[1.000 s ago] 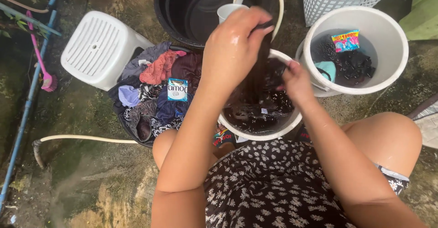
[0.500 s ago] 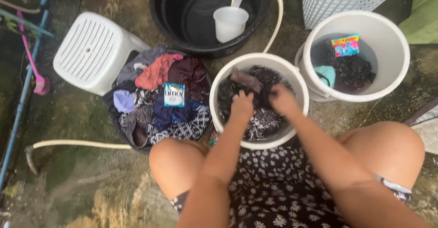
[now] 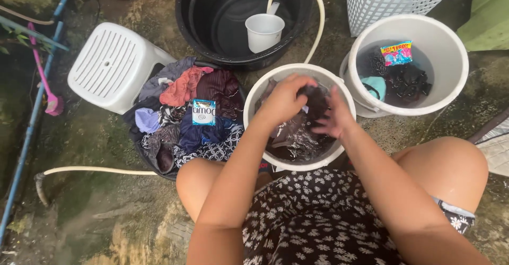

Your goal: Washing clothes by hand in buckets using detergent and water.

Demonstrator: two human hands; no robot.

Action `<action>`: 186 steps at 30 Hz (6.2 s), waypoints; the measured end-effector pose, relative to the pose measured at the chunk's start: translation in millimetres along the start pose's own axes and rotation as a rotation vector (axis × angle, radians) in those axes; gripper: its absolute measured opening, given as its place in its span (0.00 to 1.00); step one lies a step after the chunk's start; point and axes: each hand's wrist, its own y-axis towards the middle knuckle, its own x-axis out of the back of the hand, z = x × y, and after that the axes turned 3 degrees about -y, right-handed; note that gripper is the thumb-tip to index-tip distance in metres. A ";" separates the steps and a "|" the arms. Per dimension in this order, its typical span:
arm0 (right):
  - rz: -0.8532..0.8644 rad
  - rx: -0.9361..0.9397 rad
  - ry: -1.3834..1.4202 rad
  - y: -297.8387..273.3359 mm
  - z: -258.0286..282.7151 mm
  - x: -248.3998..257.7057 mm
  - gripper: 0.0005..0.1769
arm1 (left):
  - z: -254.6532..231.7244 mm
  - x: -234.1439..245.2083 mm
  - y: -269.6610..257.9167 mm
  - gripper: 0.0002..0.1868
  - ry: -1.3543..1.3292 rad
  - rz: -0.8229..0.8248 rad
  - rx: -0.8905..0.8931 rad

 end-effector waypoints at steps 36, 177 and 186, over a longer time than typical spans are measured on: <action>-0.336 0.920 -0.411 -28.6 62.0 6.2 0.21 | 87.1 -95.5 30.0 0.31 -0.777 -0.401 0.212; -0.062 0.896 0.211 -68.8 109.8 -62.5 0.16 | 38.1 -49.2 20.8 0.34 -0.921 -0.560 -0.134; 0.108 0.585 0.658 -96.8 126.6 -51.4 0.09 | 6.7 -61.7 -19.6 0.58 -1.608 -0.369 0.958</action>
